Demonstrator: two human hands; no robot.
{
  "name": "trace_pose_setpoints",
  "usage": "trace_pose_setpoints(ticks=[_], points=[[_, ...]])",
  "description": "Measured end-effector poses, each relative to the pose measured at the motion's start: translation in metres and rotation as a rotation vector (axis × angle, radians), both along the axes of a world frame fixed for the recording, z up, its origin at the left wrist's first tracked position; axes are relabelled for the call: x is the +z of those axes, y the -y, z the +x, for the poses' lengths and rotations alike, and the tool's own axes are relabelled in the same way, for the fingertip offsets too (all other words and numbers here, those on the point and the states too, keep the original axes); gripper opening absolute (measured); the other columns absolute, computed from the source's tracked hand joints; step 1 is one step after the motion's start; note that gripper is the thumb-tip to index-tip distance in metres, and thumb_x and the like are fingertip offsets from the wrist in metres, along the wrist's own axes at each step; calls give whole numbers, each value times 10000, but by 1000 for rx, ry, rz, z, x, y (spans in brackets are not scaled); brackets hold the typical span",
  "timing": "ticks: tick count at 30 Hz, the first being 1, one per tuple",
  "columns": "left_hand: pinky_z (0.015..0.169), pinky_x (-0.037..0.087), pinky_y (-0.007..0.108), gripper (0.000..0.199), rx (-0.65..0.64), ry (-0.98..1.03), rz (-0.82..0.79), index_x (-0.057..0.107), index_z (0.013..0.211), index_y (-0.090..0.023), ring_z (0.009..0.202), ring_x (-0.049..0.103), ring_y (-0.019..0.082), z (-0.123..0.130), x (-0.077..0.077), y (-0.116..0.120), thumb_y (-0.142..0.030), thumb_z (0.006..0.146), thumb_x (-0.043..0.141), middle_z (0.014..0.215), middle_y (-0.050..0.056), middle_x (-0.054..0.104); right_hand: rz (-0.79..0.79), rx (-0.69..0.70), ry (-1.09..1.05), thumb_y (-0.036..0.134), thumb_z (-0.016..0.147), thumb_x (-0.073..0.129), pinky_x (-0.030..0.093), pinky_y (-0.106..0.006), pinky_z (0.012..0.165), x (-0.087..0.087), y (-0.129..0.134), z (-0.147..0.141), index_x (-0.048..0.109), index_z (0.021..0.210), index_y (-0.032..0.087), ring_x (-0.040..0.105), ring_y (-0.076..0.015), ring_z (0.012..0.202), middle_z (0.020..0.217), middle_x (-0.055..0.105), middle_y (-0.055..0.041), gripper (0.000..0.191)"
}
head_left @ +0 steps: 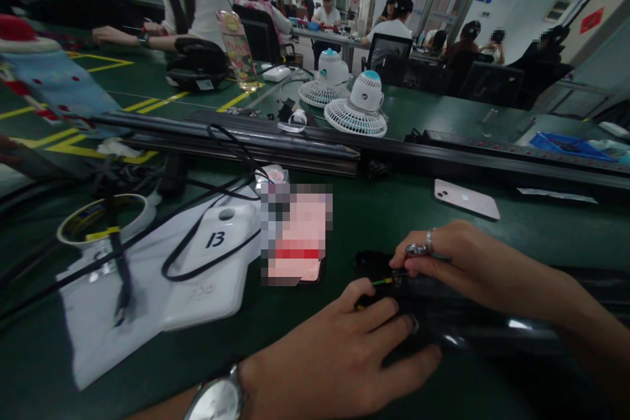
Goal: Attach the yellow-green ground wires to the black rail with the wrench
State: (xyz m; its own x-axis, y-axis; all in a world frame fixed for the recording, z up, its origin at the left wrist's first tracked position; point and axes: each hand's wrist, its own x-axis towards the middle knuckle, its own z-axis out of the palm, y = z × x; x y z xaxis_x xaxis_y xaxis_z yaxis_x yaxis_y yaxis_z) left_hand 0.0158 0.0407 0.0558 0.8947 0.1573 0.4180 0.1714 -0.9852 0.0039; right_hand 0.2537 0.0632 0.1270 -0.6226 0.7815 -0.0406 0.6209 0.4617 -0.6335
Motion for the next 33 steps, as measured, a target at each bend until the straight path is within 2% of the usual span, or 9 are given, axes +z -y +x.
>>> trace_pose_setpoints(ticks=[7,13,21,33], points=[[901,390,390,309,-4,-2,-1,572,1329,-254,947,600,169,0,1,-1,-188,1030,531,1056,24,681,13,-14,-6,219,1076,505,497,-267,757,3,0,-1,715,1103,219,696,-182,871,992,738,-21,211],[908,387,400,321,-11,-12,-2,571,1340,-252,966,601,179,0,1,-1,-188,1028,537,1071,27,678,66,-98,-12,171,1067,515,466,-238,696,4,1,-3,700,1054,204,677,-133,767,844,705,35,188],[917,388,402,331,-13,-18,2,564,1352,-256,957,601,176,0,0,-1,-188,1029,533,1066,26,676,67,-60,26,183,1074,515,455,-262,690,-1,3,-4,693,1078,197,660,-136,744,862,698,28,179],[925,383,403,340,-5,-14,20,565,1354,-257,958,599,177,0,-1,0,-186,1022,546,1066,27,675,65,-106,-7,151,1054,531,451,-241,641,-1,3,-6,694,1024,196,665,-111,703,798,689,57,172]])
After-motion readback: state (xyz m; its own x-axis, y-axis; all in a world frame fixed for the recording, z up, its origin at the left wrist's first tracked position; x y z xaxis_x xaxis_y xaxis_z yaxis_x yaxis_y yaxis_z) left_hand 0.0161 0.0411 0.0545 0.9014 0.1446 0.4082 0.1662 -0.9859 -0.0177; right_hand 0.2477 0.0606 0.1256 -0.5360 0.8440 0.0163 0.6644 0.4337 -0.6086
